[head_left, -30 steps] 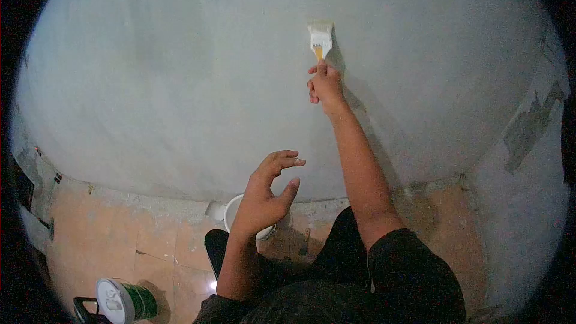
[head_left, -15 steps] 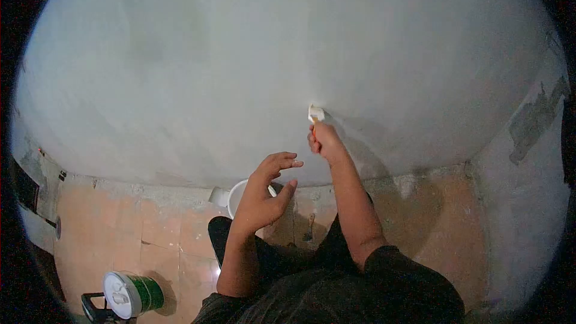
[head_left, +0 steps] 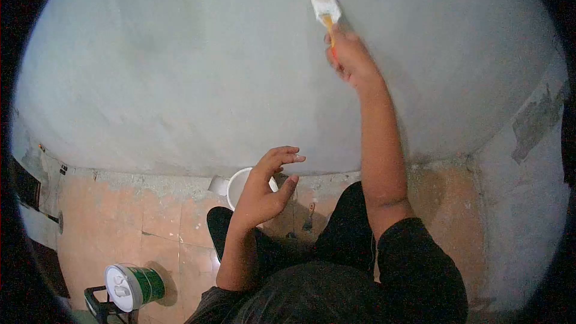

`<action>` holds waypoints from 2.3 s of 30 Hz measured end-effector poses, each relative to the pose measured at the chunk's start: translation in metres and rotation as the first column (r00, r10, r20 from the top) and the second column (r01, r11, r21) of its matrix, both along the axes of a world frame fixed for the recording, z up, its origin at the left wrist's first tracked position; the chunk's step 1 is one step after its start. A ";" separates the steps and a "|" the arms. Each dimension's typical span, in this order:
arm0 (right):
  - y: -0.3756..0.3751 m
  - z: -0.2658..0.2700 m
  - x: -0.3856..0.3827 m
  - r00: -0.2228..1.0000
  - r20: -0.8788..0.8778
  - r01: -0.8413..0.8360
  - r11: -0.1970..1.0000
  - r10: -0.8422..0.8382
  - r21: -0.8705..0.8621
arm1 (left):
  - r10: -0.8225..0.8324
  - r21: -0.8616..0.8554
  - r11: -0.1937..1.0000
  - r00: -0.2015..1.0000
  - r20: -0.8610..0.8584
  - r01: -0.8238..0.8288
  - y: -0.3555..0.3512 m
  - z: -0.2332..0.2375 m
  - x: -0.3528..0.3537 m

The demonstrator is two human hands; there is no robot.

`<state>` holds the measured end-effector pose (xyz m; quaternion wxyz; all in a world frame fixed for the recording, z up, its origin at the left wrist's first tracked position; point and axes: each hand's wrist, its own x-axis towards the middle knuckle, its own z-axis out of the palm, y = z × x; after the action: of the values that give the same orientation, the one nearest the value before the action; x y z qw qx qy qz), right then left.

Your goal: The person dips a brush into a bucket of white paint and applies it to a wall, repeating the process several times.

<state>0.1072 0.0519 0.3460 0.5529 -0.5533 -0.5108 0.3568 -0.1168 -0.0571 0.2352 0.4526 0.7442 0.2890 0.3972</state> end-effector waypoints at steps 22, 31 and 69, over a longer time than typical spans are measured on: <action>0.034 -0.160 0.036 0.873 -0.482 -0.170 0.879 -0.075 -0.444 | -0.050 -0.122 0.992 0.997 -0.051 0.043 -0.009 -0.037 0.004; -0.014 -0.041 0.006 0.997 -0.020 0.069 0.990 -0.072 -0.127 | -0.070 -0.152 0.986 0.996 -0.048 0.062 -0.011 -0.044 0.009; -0.107 -0.292 -0.014 0.923 -0.312 -0.292 0.939 0.226 -0.184 | -0.122 -0.727 0.661 0.983 0.139 0.185 0.029 -0.139 0.074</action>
<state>0.0931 -0.0550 0.0540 0.5017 -0.4824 -0.4504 0.5592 -0.0431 -0.0286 0.0962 0.7566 0.5042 0.3428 0.2363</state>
